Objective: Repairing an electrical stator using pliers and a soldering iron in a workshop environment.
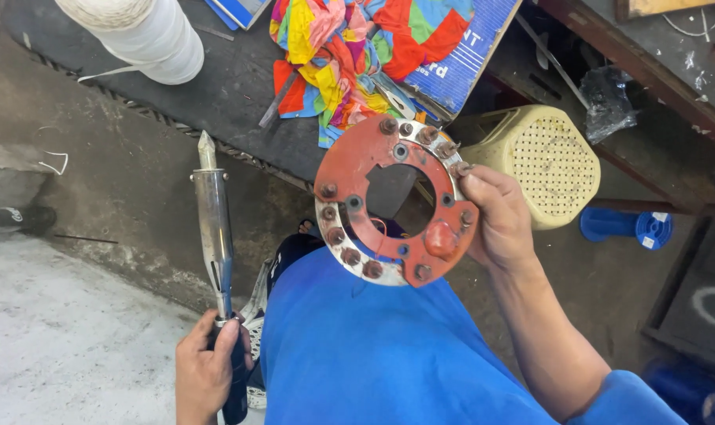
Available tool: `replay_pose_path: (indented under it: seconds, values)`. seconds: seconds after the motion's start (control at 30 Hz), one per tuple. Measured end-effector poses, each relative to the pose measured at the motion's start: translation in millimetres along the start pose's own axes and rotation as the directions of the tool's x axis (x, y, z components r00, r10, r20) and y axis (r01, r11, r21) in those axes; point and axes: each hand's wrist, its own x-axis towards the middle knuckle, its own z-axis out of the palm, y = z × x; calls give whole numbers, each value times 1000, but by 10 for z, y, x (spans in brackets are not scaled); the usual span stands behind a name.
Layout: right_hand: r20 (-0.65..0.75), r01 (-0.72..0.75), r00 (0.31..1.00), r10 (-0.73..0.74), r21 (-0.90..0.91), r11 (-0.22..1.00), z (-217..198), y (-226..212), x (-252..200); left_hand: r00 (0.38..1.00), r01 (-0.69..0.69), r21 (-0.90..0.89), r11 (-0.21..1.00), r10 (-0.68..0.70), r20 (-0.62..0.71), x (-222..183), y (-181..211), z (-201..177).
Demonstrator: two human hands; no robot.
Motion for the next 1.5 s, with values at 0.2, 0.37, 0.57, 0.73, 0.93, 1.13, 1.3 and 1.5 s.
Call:
replay_pose_path:
  seconds: [0.2,0.37,0.57,0.73,0.93,1.13,1.3,1.5]
  values:
    - [305,320,940,-155,-623,714,-223,440,531,999,-17,-5,1000,16,-49,-69,12,69]
    - [236,12,965,117,-485,874,-327,1016,896,993,4,-8,1000,-4,-119,-233,6,241]
    - [263,-85,928,262,-535,841,-372,1101,1259,983,-27,17,1000,29,-182,-458,22,593]
    - [214,-118,880,425,-767,631,-119,629,1288,974,1,5,1000,0,-225,-596,94,926]
    - [337,190,865,373,-906,378,-278,238,1309,956,-2,-27,1000,-6,-293,-686,128,1336]
    - [603,519,758,251,-789,329,-333,2,1547,942,42,-256,966,-124,-312,-781,155,1769]
    - [717,648,644,268,-697,308,-189,-155,1698,936,53,-279,959,-145,-321,-871,267,2114]
    - [783,599,475,401,-622,505,-193,-66,1374,821,-59,-465,883,-222,-525,-865,-4,2601]
